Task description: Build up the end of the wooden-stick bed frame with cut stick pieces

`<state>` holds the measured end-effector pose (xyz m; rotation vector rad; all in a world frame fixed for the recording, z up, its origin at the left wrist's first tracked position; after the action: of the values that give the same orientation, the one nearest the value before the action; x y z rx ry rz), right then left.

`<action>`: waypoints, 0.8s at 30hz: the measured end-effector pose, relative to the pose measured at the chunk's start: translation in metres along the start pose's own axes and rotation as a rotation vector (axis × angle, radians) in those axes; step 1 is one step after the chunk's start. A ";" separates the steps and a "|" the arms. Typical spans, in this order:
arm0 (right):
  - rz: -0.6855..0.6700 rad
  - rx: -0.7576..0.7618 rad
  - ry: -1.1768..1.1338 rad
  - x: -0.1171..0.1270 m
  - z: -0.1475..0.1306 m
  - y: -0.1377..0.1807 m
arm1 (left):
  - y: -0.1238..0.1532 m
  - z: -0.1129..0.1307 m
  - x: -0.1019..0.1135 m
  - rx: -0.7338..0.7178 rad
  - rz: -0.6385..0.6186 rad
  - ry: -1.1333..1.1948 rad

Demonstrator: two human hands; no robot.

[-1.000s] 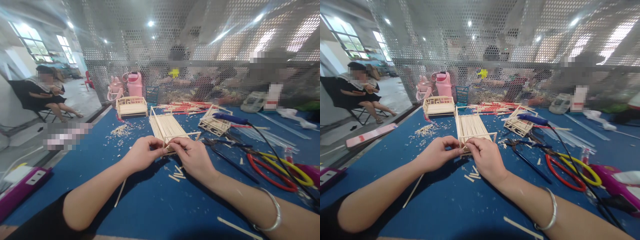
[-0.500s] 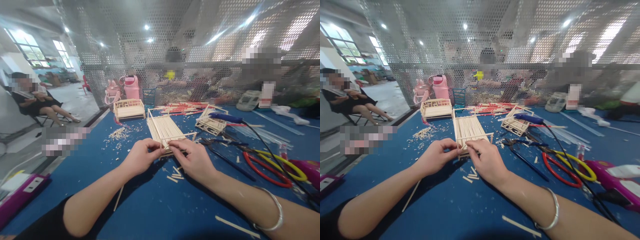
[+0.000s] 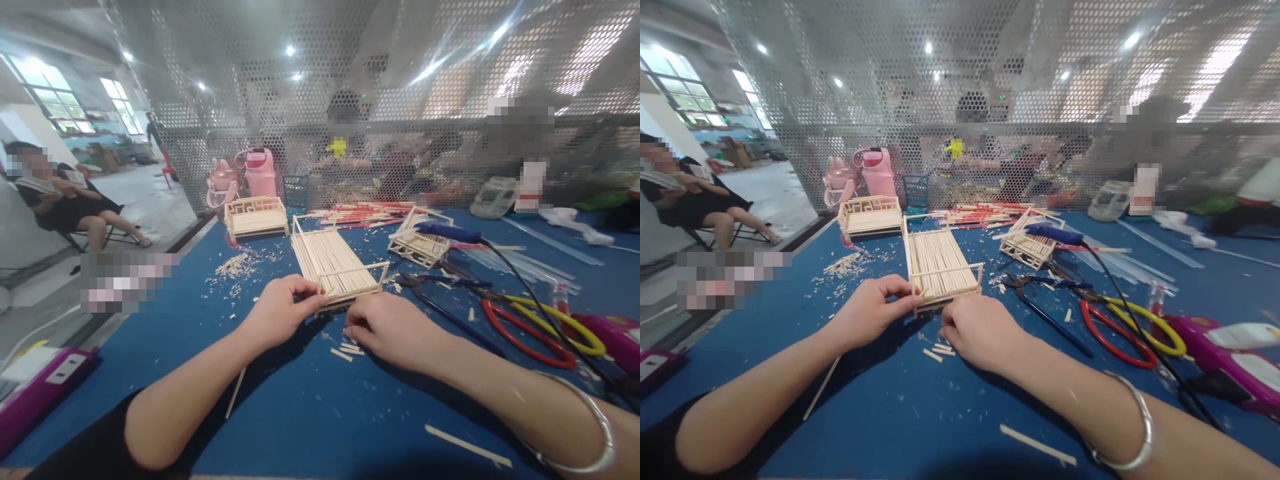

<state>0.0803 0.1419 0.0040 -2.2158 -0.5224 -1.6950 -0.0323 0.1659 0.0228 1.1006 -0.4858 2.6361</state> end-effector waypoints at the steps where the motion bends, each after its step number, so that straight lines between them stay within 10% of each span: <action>1: -0.004 0.012 0.001 -0.001 -0.002 0.000 | 0.000 0.000 0.000 0.001 0.000 -0.003; 24: -0.119 0.291 0.068 -0.015 -0.041 0.016 | 0.000 -0.001 -0.001 -0.009 -0.001 0.003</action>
<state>0.0493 0.1076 0.0001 -1.9488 -0.8399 -1.6255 -0.0322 0.1657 0.0217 1.0943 -0.4955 2.6315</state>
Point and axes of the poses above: each hand's wrist, its own y-axis away from the middle knuckle, its own x-axis out of the back of the hand, z = x × y, the point moved 9 cm from there along -y, towards the middle knuckle, and after that the axes turned 3 degrees about -y, right-handed, at the moved point
